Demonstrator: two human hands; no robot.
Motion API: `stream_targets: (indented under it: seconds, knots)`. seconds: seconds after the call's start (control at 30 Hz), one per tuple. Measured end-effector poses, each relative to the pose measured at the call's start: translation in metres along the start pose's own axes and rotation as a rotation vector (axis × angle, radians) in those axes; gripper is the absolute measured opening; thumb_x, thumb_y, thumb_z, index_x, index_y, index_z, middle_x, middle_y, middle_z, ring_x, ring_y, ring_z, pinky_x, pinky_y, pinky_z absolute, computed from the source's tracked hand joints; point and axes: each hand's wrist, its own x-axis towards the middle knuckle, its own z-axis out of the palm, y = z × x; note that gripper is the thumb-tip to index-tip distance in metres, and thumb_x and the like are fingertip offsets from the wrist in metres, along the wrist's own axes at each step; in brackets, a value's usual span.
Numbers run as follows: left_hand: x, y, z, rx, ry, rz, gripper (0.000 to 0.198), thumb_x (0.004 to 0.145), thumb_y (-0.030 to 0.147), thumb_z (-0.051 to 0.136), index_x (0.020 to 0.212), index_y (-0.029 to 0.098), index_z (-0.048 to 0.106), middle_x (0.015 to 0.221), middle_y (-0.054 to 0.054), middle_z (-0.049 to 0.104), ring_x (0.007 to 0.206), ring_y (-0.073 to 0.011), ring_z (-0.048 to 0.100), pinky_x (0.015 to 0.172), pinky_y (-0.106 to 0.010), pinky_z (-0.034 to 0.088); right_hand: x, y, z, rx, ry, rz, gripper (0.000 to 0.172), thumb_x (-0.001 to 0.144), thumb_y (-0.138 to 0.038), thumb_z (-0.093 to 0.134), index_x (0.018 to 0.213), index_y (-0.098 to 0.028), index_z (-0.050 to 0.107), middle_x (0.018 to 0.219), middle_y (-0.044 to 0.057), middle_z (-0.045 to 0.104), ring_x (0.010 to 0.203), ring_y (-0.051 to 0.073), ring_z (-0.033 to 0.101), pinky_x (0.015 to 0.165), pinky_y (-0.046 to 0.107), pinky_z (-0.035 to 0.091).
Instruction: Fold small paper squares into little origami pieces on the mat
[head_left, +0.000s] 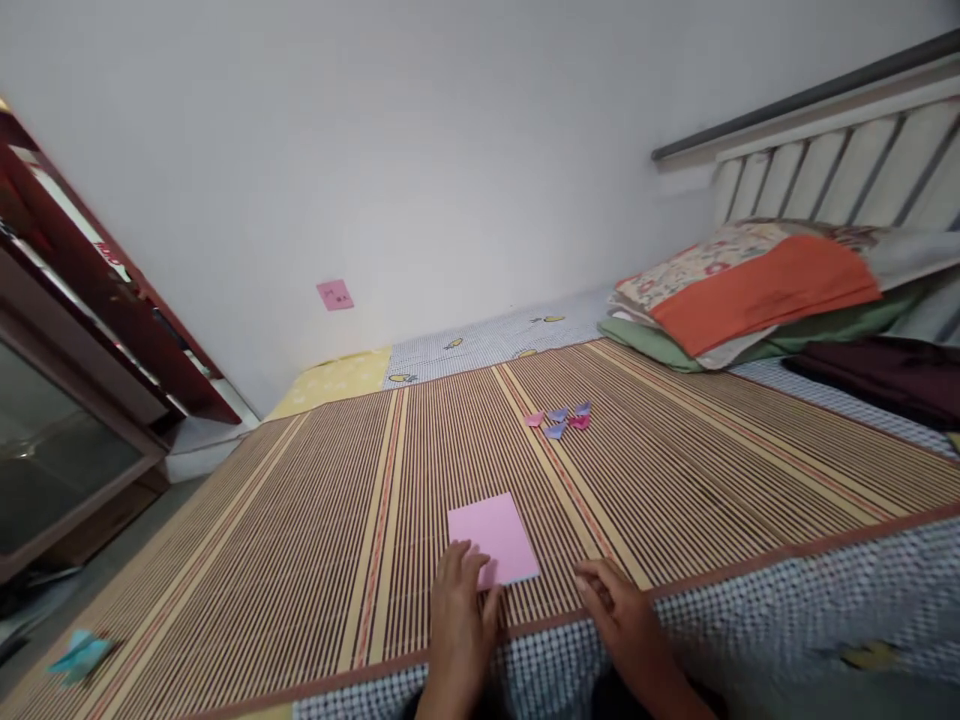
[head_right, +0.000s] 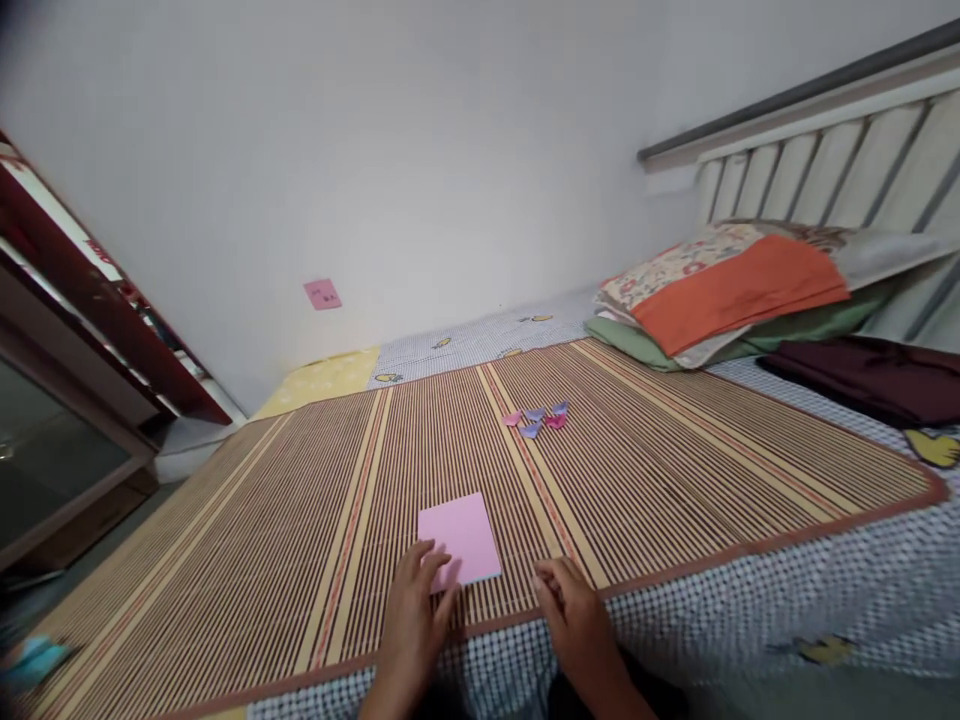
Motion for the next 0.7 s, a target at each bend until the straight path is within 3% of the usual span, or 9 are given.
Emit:
stream_targets:
  seconds: [0.13, 0.23, 0.53, 0.7]
  knots:
    - [0.005, -0.011, 0.006, 0.141, -0.054, -0.014, 0.045, 0.080, 0.020, 0.066, 0.125, 0.021, 0.071, 0.140, -0.015, 0.062, 0.138, -0.0364, 0.050, 0.116, -0.057, 0.037, -0.004, 0.005, 0.006, -0.016, 0.011, -0.020, 0.020, 0.096, -0.028, 0.048, 0.092, -0.021, 0.066, 0.087, 0.009, 0.068, 0.083, 0.026, 0.068, 0.077, 0.038, 0.054]
    - [0.008, -0.016, 0.008, 0.217, -0.110, -0.044, 0.048, 0.077, 0.023, 0.071, 0.126, 0.021, 0.071, 0.143, -0.016, 0.061, 0.137, -0.0360, 0.051, 0.116, -0.053, 0.037, -0.001, 0.006, 0.003, -0.019, -0.003, -0.039, 0.019, 0.095, -0.026, 0.048, 0.091, -0.021, 0.066, 0.088, 0.008, 0.068, 0.083, 0.025, 0.067, 0.076, 0.036, 0.054]
    - [0.016, -0.017, -0.002, 0.290, -0.234, -0.024, 0.026, 0.086, 0.017, 0.069, 0.111, 0.021, 0.072, 0.137, -0.012, 0.064, 0.130, -0.0276, 0.058, 0.111, -0.043, 0.042, -0.003, 0.001, -0.003, -0.026, -0.021, -0.043, 0.018, 0.092, -0.021, 0.048, 0.088, -0.022, 0.065, 0.087, 0.007, 0.067, 0.082, 0.025, 0.067, 0.076, 0.036, 0.053]
    - [0.020, -0.013, -0.008, 0.305, -0.284, 0.021, 0.029, 0.090, 0.025, 0.073, 0.118, 0.018, 0.068, 0.131, -0.011, 0.065, 0.121, -0.0283, 0.062, 0.103, -0.049, 0.050, -0.003, 0.001, -0.003, -0.026, -0.023, -0.036, 0.017, 0.090, -0.018, 0.048, 0.087, -0.022, 0.065, 0.087, 0.007, 0.067, 0.083, 0.025, 0.067, 0.078, 0.037, 0.053]
